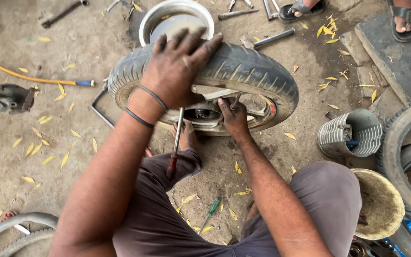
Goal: The person sits on the ground with a scooter wheel and works the tire off the rim. They press and pry the tire bead over the rim edge by hand and with a metal rod, work around the wheel, then pull the inner tube out from inside the tire and continue separating the tire from the rim.
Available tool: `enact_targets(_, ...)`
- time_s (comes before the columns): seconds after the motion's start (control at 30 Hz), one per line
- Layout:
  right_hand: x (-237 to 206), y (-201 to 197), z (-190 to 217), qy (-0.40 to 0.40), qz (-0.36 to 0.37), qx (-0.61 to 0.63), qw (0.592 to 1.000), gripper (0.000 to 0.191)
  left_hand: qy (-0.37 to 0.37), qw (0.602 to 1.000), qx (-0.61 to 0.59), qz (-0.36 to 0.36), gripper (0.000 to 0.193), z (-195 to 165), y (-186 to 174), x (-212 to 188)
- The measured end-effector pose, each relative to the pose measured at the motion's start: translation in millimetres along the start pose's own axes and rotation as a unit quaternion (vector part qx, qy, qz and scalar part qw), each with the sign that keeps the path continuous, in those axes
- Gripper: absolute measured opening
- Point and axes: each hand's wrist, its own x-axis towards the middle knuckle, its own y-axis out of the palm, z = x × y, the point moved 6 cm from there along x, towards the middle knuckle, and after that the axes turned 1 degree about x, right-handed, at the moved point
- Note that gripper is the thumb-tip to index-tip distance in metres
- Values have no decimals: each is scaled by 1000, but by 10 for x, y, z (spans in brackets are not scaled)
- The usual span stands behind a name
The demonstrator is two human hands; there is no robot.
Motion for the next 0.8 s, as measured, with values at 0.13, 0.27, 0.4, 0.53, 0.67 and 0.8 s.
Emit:
enact_targets(0.13, -12, -5, 58, -45, 18, 12, 999, 30, -82, 995, -32, 46, 142, 355, -33, -191)
enact_targets(0.27, -3, 88, 68, -45, 22, 2, 999, 31, -140, 990, -6, -3, 127, 452, 123, -367)
enact_targets(0.4, -29, 167, 126, -76, 13, -35, 996, 34, -178, 979, 30, -95, 107, 405, 165, -473)
enact_targets(0.53, -162, 201, 79, -50, 1, -20, 999, 32, -177, 982, 28, -64, 107, 302, 27, -606)
enact_targets(0.67, -308, 263, -34, -11, 25, -107, 994, 35, -210, 977, -12, -34, 108, 171, -156, -903)
enact_targets(0.8, -400, 200, 24, -117, -7, -211, 970, 37, -163, 986, 10, -32, 102, 227, -164, -947)
